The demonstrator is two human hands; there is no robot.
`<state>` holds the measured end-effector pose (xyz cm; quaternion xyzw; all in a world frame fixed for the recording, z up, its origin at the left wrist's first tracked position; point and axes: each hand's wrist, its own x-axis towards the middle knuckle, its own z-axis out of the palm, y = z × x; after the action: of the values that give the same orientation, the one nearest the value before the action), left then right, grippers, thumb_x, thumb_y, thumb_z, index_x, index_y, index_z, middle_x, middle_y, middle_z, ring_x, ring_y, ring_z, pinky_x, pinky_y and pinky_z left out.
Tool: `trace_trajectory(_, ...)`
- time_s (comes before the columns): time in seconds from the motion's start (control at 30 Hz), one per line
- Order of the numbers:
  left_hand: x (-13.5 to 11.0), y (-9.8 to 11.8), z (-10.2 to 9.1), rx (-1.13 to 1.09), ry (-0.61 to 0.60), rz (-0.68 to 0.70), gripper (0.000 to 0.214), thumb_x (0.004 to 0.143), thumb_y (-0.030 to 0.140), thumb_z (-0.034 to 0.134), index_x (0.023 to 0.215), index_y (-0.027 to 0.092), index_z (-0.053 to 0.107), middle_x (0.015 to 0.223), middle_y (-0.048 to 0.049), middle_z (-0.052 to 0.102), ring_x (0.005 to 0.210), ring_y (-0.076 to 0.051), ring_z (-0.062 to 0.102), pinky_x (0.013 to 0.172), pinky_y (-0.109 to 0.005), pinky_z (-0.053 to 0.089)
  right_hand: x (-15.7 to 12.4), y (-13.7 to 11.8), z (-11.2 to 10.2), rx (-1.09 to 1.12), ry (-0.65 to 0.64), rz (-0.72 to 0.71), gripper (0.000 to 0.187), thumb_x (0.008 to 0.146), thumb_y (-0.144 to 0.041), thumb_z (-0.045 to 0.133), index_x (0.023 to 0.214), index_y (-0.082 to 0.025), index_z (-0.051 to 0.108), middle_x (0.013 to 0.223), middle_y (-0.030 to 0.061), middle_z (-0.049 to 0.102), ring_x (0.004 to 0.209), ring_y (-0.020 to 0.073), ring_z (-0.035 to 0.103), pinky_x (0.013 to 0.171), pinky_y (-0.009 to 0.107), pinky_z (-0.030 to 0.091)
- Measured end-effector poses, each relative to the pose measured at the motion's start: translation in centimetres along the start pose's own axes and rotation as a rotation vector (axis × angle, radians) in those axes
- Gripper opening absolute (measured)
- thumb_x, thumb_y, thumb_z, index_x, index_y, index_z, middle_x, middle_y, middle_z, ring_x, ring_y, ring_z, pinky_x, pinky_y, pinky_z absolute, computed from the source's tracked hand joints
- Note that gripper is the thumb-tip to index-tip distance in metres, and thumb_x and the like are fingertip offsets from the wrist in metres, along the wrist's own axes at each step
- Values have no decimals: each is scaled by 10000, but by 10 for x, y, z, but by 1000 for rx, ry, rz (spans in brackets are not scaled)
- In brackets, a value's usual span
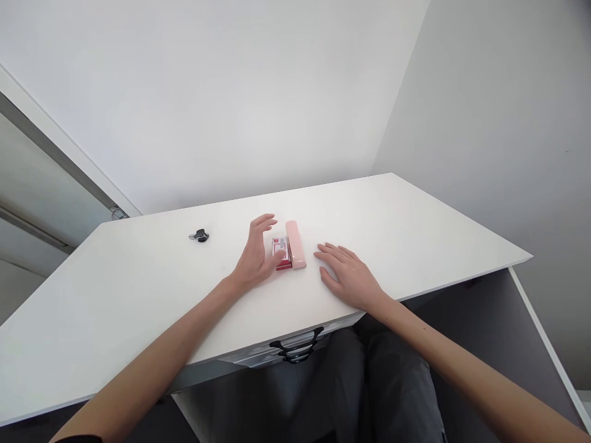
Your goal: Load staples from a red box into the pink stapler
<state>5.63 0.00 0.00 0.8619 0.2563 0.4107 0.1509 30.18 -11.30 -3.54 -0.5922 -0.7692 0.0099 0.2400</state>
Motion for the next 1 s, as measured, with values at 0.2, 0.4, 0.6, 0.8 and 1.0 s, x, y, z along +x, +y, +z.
trace_trajectory(0.2, -1, -2, -5, 2, 124, -354, 272, 1020, 392, 505, 1245, 239, 501, 1057, -56, 602, 947, -191, 605, 872, -372, 513, -1, 2, 1, 0, 10, -10, 449, 1048, -304, 410, 1440, -232, 618, 1582, 49, 549, 1501, 251, 478, 1280, 495, 356)
trace_trajectory(0.4, -1, 7, -4, -79, -70, -493, 325, 962, 378, 565, 1244, 258, 456, 589, 113, 418, 544, -138, 422, 618, -279, 380, -1, 0, 0, -11, 1, -2, 450, 1050, -304, 410, 1435, -206, 620, 1583, 54, 547, 1500, 251, 478, 1282, 479, 355)
trace_trajectory(0.6, -1, 11, -1, 9, -69, -501, 296, 985, 413, 529, 1235, 262, 481, 580, 107, 445, 525, -145, 430, 602, -286, 372, -1, -1, 0, -3, 2, -7, 447, 1045, -304, 417, 1437, -229, 619, 1575, 58, 557, 1496, 257, 484, 1274, 500, 363)
trace_trajectory(0.8, -2, -25, -25, 401, 119, -336, 256, 979, 376, 515, 1159, 210, 589, 967, -86, 659, 975, -268, 615, 937, -449, 469, -3, -1, -1, -12, -2, 2, 443, 1048, -300, 417, 1432, -215, 619, 1574, 57, 559, 1494, 250, 487, 1274, 478, 370)
trace_trajectory(1.0, -18, -64, -54, 843, 123, -628, 760, 890, 443, 569, 1484, -3, 413, 1616, -351, 261, 1516, -569, 185, 1178, -747, 149, -3, -3, -1, -16, 2, 2, 437, 1049, -294, 420, 1422, -201, 625, 1563, 68, 570, 1486, 257, 498, 1265, 492, 385)
